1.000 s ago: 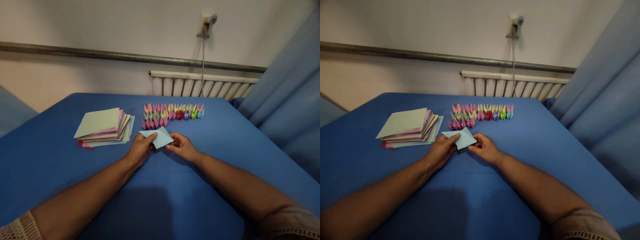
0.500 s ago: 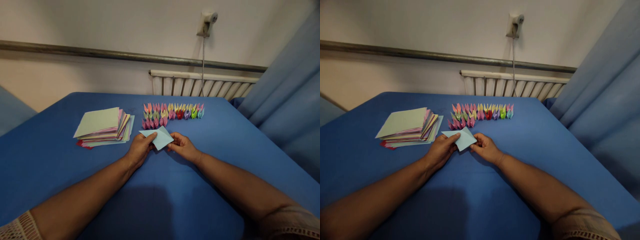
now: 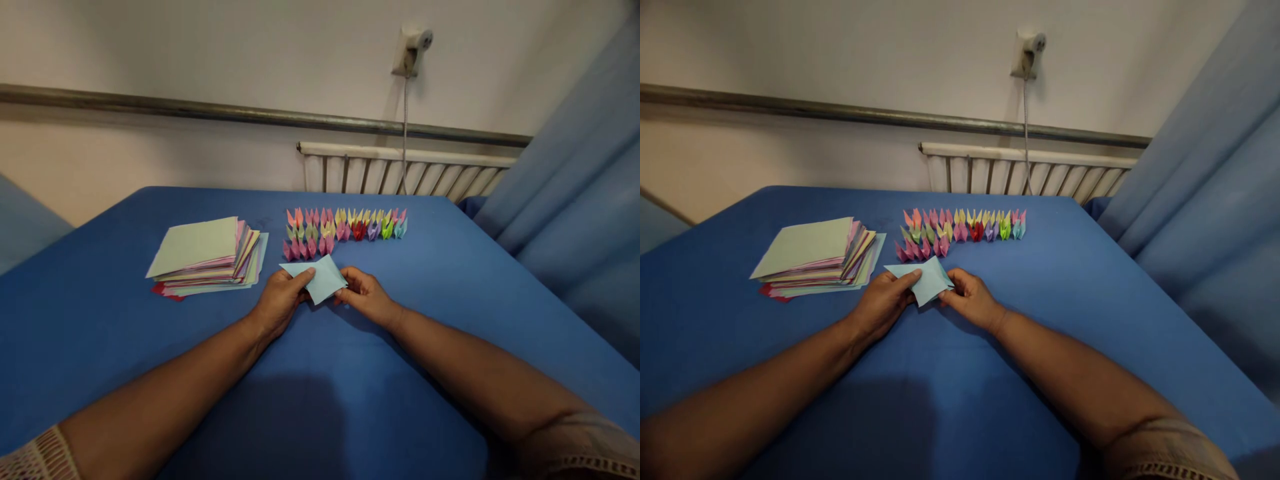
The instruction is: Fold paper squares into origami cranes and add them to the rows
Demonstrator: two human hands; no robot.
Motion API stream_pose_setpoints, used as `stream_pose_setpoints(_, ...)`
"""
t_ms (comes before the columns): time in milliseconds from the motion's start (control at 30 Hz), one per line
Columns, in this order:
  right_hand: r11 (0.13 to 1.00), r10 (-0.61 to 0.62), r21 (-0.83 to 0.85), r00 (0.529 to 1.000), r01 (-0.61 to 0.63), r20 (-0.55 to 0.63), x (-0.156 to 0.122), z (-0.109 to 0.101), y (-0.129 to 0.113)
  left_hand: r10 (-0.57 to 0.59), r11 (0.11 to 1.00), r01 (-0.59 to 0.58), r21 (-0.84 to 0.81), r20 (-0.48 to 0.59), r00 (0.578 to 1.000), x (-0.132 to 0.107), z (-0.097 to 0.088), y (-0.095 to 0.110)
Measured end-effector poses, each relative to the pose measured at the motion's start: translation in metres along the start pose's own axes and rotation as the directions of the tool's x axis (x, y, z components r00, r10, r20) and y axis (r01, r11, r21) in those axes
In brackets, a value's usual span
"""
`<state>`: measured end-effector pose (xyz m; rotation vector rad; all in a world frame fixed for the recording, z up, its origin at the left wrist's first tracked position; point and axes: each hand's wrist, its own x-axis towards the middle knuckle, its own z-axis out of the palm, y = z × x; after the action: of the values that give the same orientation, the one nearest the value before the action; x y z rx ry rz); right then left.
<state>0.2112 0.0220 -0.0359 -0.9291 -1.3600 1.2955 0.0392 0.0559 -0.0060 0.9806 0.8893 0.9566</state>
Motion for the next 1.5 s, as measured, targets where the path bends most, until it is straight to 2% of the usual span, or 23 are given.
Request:
stream_pose_setpoints(133, 1.000, 0.011, 0.016, 1.000, -0.011, -0.010, 0.000, 0.001, -0.001, 0.006, 0.998, -0.008, 0.069, 0.029, 1.000, -0.001, 0.000, -0.001)
stream_pose_setpoints(367, 1.000, 0.030, 0.005, 0.995, -0.030, -0.093, 0.000, 0.002, 0.003, 0.047, 0.932, -0.094, 0.350, 0.141, 0.989, -0.004, 0.000, -0.003)
stream_pose_setpoints(500, 0.998, 0.040, -0.035, 0.988, -0.046, -0.148, 0.000, 0.003, 0.004, 0.052, 0.871, -0.163, 0.464, 0.243, 0.969, -0.007, 0.002, 0.000)
stream_pose_setpoints(667, 0.997, 0.040, -0.057, 0.985, -0.050, -0.167, 0.000, 0.003, 0.004, 0.060, 0.835, -0.240, 0.496, 0.352, 0.934, -0.011, 0.004, 0.011)
stream_pose_setpoints(800, 0.995, 0.034, -0.082, 0.979, -0.052, -0.202, 0.001, 0.001, 0.007, 0.109, 0.826, -0.262, 0.498, 0.316, 0.942, -0.015, 0.003, 0.012)
stream_pose_setpoints(1000, 0.976, -0.006, -0.213, 0.964, -0.053, -0.265, 0.002, 0.000, 0.011, 0.116, 0.869, -0.189, 0.456, 0.185, 0.976, -0.013, 0.004, -0.004)
stream_pose_setpoints(1267, 0.971, -0.028, -0.240, 0.979, -0.022, -0.201, 0.000, 0.002, 0.010, 0.055, 0.931, -0.070, 0.359, 0.050, 0.997, -0.007, 0.006, -0.002)
stream_pose_setpoints(1433, 0.967, -0.043, -0.255, 0.992, 0.012, -0.116, -0.005, -0.001, -0.004, 0.043, 0.941, -0.054, 0.335, 0.040, 0.998, -0.010, 0.007, 0.001)
stream_pose_setpoints(1500, 0.957, -0.061, -0.288, 0.991, 0.025, -0.117, -0.006, -0.003, -0.009, 0.041, 0.939, -0.056, 0.338, 0.050, 0.998, -0.010, 0.007, 0.001)
